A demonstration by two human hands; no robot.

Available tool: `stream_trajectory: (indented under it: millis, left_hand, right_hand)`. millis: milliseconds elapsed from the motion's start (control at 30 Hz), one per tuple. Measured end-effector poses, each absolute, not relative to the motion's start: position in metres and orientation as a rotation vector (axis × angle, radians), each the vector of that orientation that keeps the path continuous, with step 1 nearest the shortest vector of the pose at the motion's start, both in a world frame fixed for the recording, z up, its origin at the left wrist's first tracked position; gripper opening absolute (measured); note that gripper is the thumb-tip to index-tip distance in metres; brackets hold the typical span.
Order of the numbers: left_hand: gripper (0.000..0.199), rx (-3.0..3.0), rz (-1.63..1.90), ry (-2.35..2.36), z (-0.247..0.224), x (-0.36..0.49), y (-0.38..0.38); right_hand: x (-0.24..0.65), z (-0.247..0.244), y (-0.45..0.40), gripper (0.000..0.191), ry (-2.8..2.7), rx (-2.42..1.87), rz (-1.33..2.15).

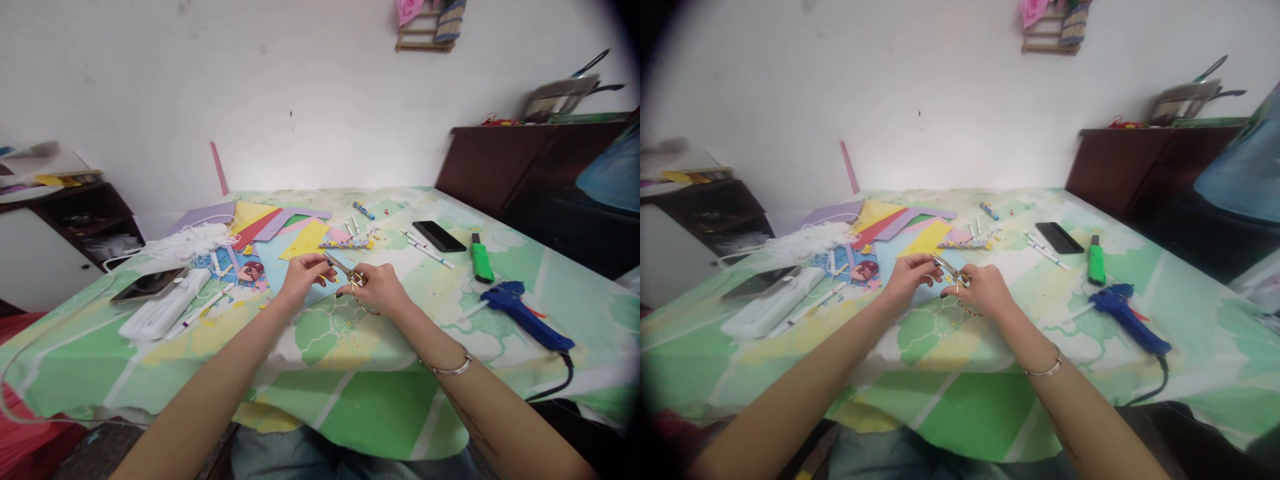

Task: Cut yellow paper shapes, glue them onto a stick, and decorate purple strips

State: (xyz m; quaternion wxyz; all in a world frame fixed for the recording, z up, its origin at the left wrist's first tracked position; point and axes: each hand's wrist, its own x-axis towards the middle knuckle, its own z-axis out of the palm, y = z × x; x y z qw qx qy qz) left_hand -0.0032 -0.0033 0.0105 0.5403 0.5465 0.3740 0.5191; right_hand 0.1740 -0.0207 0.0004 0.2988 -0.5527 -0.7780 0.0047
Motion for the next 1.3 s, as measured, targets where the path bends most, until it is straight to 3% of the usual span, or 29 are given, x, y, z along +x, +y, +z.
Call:
stream_trajectory:
  millis: [833, 1000, 1300]
  left_hand:
    - [0.019, 1.342, 1.208, 0.975, 0.010, -0.003, 0.000]
    - [0.016, 1.368, 1.136, 1.043, 0.007, -0.001, 0.002]
    - [0.016, 1.389, 1.065, 1.077, 0.002, 0.000, 0.003]
  right_hand:
    - [0.176, 0.005, -0.019, 0.051, -2.047, -1.511, 0.041]
    - [0.182, 0.004, -0.009, 0.051, -1.888, -1.713, 0.023]
    - [0.187, -0.003, 0.000, 0.029, -1.928, -1.851, 0.127]
